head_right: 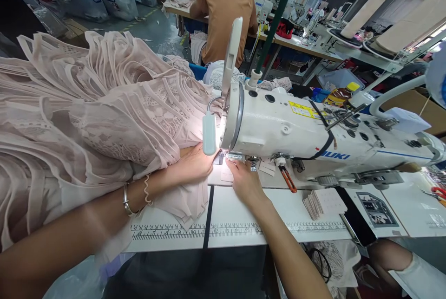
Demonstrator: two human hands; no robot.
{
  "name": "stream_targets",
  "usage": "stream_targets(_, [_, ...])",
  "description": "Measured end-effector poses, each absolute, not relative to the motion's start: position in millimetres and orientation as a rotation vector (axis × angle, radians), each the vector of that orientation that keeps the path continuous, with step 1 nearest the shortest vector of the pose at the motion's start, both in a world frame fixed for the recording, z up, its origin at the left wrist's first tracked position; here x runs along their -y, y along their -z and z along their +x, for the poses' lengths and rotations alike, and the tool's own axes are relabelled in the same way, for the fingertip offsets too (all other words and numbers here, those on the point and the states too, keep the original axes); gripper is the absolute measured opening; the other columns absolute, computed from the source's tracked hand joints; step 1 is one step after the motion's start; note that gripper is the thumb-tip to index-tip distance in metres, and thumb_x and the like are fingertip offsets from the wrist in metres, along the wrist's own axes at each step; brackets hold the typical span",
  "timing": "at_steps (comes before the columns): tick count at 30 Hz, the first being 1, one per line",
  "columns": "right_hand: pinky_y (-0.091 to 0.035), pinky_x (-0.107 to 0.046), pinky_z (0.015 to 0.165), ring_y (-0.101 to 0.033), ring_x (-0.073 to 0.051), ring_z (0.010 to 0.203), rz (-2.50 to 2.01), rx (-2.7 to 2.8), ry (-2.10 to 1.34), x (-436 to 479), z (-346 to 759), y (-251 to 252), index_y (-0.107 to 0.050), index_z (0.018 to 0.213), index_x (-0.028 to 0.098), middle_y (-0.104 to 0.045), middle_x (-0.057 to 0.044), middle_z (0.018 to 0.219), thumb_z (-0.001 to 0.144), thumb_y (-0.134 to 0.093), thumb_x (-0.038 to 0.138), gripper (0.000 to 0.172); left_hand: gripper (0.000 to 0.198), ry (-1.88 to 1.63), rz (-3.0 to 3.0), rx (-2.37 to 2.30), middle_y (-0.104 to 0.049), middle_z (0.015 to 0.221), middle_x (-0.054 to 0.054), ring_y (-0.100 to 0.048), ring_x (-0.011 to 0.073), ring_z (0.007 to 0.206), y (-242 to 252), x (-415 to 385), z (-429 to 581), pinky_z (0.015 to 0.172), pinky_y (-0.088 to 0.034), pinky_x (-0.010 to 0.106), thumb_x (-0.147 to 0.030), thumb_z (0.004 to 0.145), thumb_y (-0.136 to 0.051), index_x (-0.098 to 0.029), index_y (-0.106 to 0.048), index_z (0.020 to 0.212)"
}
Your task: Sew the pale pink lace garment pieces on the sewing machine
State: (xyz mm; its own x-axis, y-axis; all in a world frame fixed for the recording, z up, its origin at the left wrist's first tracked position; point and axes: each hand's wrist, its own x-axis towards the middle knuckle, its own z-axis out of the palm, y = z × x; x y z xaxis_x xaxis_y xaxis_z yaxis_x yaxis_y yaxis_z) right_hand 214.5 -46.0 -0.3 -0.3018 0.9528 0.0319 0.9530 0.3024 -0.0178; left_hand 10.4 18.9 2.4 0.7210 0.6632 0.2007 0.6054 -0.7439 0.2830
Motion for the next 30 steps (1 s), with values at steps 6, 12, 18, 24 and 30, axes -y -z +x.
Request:
stream_targets(6, [-0.038, -0.051, 0.111, -0.057, -0.028, 0.123, -1.839, 2.497, -0.047, 45, 215, -2, -0.059, 0.142, 0.024, -0.067, -0.010, 0.134, 0.082, -0.035, -0.003, 0.070, 0.044, -0.434, 2.687, -1.099, -0.062, 0.121, 0.012, -0.055, 0.0240, 0.115, -6, -15, 10, 0.101, -0.045, 0.037, -0.001, 0.085, -0.040, -0.015, -0.056, 0.123])
stream_targets(12, [-0.034, -0.053, 0.114, -0.056, -0.028, 0.128, -1.948, 2.511, -0.074, 45, 208, -5, -0.057, 0.144, 0.022, -0.061, -0.011, 0.142, 0.083, -0.034, -0.004, 0.070, 0.041, -0.398, 2.694, -1.107, -0.062, 0.119, 0.012, -0.054, 0.0243, 0.115, -5, -15, 10, 0.102, -0.044, 0.038, -0.002, 0.089, -0.038, -0.014, -0.056, 0.124])
stream_targets(18, [-0.031, -0.057, 0.114, -0.051, -0.031, 0.133, -1.994, 2.532, -0.074, 46, 205, -9, -0.053, 0.147, 0.023, -0.057, -0.013, 0.146, 0.087, -0.035, 0.001, 0.066, 0.038, -0.422, 2.653, -1.128, -0.061, 0.120, 0.013, -0.055, 0.0257, 0.113, -6, -13, 11, 0.102, -0.044, 0.040, -0.005, 0.092, -0.036, -0.015, -0.055, 0.123])
stream_targets(24, [-0.033, -0.056, 0.111, -0.053, -0.032, 0.128, -2.028, 2.531, -0.087, 45, 203, -10, -0.047, 0.151, 0.023, -0.056, -0.014, 0.147, 0.091, -0.031, 0.004, 0.065, 0.031, -0.480, 2.674, -1.144, -0.061, 0.117, 0.014, -0.056, 0.0272, 0.111, -2, -13, 11, 0.098, -0.046, 0.041, -0.006, 0.090, -0.036, -0.015, -0.054, 0.114])
stream_targets(30, [-0.032, -0.057, 0.111, -0.054, -0.032, 0.126, -2.015, 2.528, -0.084, 44, 205, -7, -0.048, 0.150, 0.023, -0.055, -0.014, 0.147, 0.092, -0.031, 0.005, 0.063, 0.035, -0.479, 2.695, -1.133, -0.061, 0.119, 0.014, -0.055, 0.0265, 0.112, -1, -14, 10, 0.099, -0.044, 0.040, -0.003, 0.087, -0.037, -0.015, -0.054, 0.115])
